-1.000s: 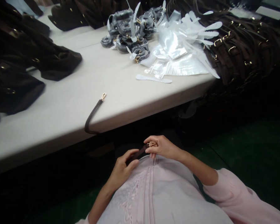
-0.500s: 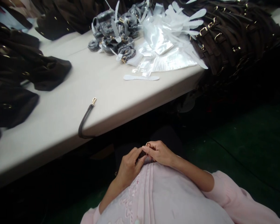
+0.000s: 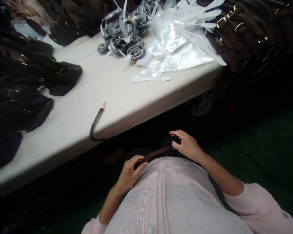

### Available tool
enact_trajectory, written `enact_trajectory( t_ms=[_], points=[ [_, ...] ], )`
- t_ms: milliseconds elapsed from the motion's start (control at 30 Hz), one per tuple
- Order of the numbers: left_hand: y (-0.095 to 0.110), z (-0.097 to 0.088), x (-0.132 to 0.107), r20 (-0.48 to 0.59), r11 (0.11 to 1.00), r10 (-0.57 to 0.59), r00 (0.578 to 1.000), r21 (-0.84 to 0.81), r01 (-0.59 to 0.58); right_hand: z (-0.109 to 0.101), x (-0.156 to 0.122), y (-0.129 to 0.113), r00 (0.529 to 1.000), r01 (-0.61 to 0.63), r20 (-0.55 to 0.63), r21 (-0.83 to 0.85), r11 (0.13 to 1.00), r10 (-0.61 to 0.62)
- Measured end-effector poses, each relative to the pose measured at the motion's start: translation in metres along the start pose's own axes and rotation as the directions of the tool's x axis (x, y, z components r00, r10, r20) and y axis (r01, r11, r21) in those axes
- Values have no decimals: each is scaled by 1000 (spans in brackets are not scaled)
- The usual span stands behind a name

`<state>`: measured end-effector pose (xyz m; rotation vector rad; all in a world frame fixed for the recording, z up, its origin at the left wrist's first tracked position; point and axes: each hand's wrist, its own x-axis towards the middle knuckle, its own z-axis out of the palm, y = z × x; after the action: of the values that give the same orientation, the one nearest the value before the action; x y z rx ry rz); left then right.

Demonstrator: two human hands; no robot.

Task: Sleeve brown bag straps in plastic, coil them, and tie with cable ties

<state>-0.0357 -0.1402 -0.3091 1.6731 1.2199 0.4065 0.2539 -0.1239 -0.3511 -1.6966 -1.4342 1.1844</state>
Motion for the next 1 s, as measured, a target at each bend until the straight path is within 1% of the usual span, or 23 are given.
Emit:
enact_trajectory(
  t_ms=[33,67,100,133,167,200,233,267,300,367,400,433,467,567,600,700,767,800,900,1000],
  points=[
    [2,2,1,28,1000,-4,1000,-15,4,4,-3,-7,994,100,53,-27,995,-98],
    [5,4,3,51,1000,-5,999,-28,7,8,-6,-15,973,181,146,-3,983,-179],
    [7,6,4,67,999,-5,998,-46,8,14,-9,-24,936,228,260,61,972,-236],
    [10,8,5,71,998,-5,997,-70,10,20,-12,-33,885,239,375,143,960,-276],
    [12,9,5,69,995,-9,998,-102,16,26,-14,-40,831,224,465,220,949,-304],
    [14,10,5,58,989,-23,998,-148,32,32,-16,-46,791,192,522,282,940,-318],
    [15,9,5,50,975,-46,998,-214,55,37,-18,-50,772,153,550,326,933,-318],
    [16,9,4,52,949,-73,996,-303,85,42,-19,-52,772,111,557,357,928,-306],
    [16,7,3,66,906,-98,993,-407,117,45,-20,-52,783,72,552,379,922,-288],
    [14,3,0,125,782,-116,985,-600,168,50,-21,-50,805,32,531,405,914,-264],
    [12,1,-2,158,724,-108,982,-664,186,50,-22,-49,809,31,524,413,910,-266],
    [10,0,-4,187,687,-92,978,-699,199,50,-22,-49,811,39,516,422,906,-276],
    [8,-1,-5,214,671,-76,974,-712,209,50,-23,-49,810,51,510,430,902,-289],
    [3,1,-8,267,686,-64,962,-688,236,47,-25,-51,790,98,510,441,892,-339],
    [3,3,-8,269,697,-75,960,-675,244,47,-26,-52,781,143,506,425,894,-365],
    [4,8,-6,252,722,-119,960,-642,258,48,-29,-53,769,349,450,300,888,-454],
    [6,9,-4,228,725,-145,963,-638,260,48,-31,-51,780,452,377,212,867,-499],
    [7,8,-4,215,725,-160,963,-636,263,48,-31,-50,789,476,337,193,858,-514],
    [6,2,-3,185,742,-208,960,-610,278,44,-31,-46,818,467,266,212,859,-510],
    [5,-4,-1,189,783,-235,953,-544,301,40,-30,-45,822,427,277,280,860,-498]
  ],
)
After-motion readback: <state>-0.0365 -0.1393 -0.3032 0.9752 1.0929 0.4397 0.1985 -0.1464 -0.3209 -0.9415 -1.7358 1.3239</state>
